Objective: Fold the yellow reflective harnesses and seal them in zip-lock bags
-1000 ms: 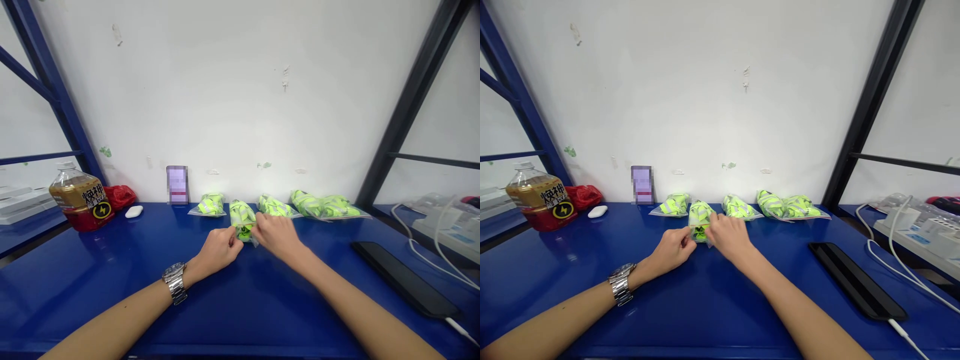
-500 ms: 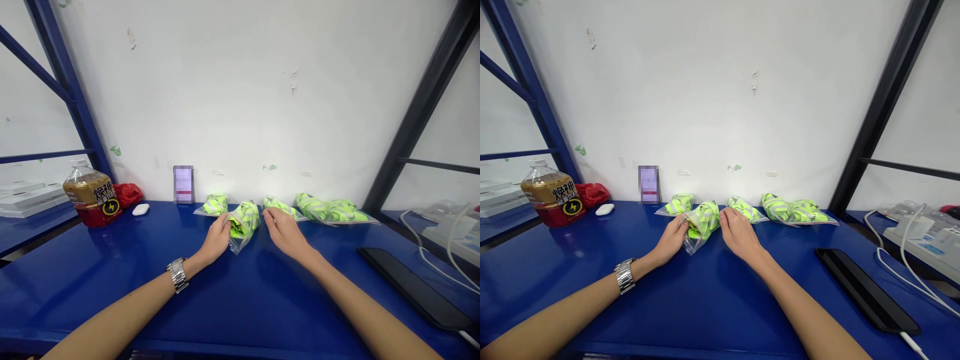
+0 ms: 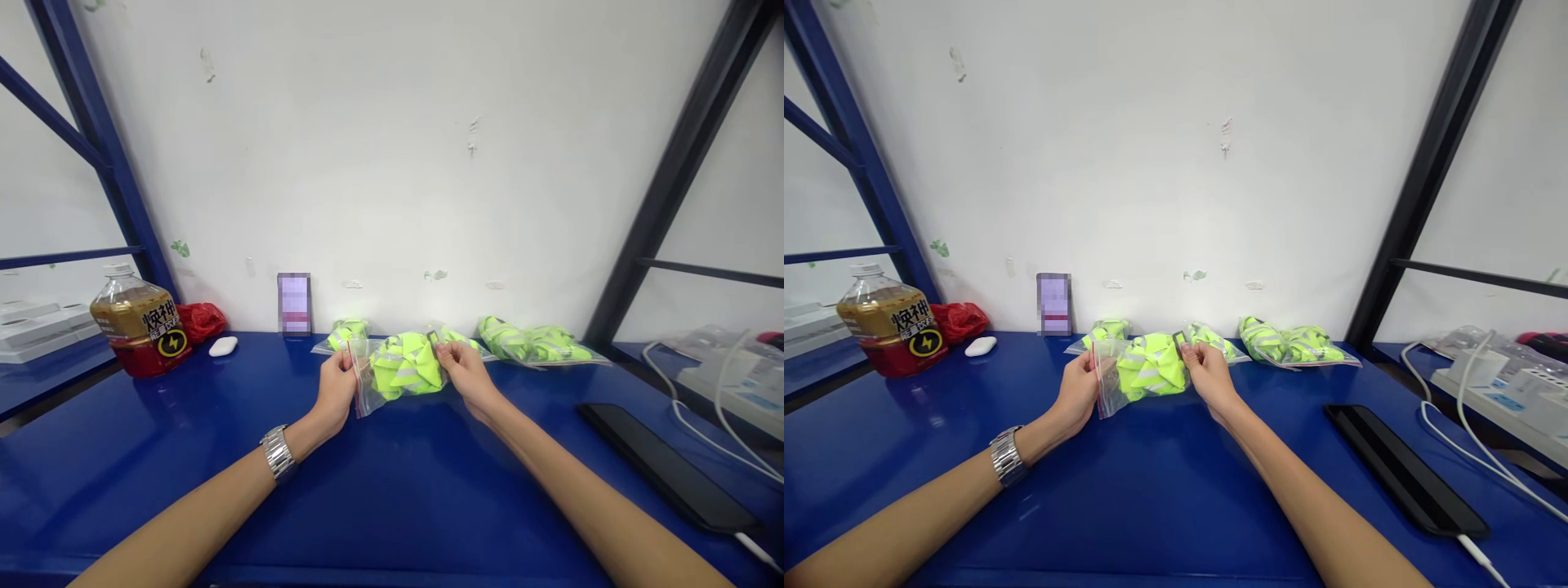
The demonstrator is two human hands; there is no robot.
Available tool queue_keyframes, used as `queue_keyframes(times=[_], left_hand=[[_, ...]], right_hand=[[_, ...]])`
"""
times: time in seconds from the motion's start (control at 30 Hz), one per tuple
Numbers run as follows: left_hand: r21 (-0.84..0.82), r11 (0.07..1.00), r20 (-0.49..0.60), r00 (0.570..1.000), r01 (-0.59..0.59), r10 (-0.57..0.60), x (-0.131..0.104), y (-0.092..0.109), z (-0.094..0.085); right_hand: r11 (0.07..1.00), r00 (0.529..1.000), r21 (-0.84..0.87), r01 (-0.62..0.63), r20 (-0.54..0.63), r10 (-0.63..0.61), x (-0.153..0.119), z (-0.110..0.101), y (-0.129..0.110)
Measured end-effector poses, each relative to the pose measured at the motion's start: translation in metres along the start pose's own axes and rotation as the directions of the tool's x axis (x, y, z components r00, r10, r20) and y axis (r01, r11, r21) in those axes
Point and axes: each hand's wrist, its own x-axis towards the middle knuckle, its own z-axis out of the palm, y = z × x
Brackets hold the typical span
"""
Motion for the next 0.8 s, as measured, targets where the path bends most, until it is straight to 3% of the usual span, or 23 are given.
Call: queue_keyframes(times=[0.13, 0.23, 0.33, 0.47, 0.57, 0.8], left_hand=[[-0.073, 0.997, 0.039, 0.999, 0.026, -0.023, -0.003, 0.005, 0.0], [-0.09, 0.995, 0.084, 0.996, 0.048, -0.04, -0.01, 0.009, 0.004], [-0.09, 0.988, 0.199, 0.974, 0.126, -0.106, -0.018, 0.011, 0.007], [-0.105, 0.972, 0.358, 0.92, 0.211, -0.161, -0.024, 0.015, 0.008], [-0.112, 0.97, 0.41, 0.899, 0.214, -0.151, -0.023, 0.016, 0.007], [-0.154, 0.954, 0.438, 0.884, 0.255, -0.166, -0.022, 0.021, 0.004]], right_hand=[[0.996, 0.977, -0.088, -0.029, -0.212, 0.009, 0.002, -0.003, 0.008], [0.992, 0.955, -0.121, -0.048, -0.295, 0.01, 0.002, -0.008, 0.006], [0.971, 0.934, -0.234, -0.047, -0.356, -0.04, 0.0, -0.012, -0.003], [0.935, 0.927, -0.352, 0.048, -0.332, -0.173, -0.005, -0.014, -0.019], [0.923, 0.925, -0.363, 0.123, -0.296, -0.239, -0.008, -0.012, -0.024], [0.969, 0.923, -0.154, 0.194, -0.307, -0.233, -0.009, -0.003, -0.014]])
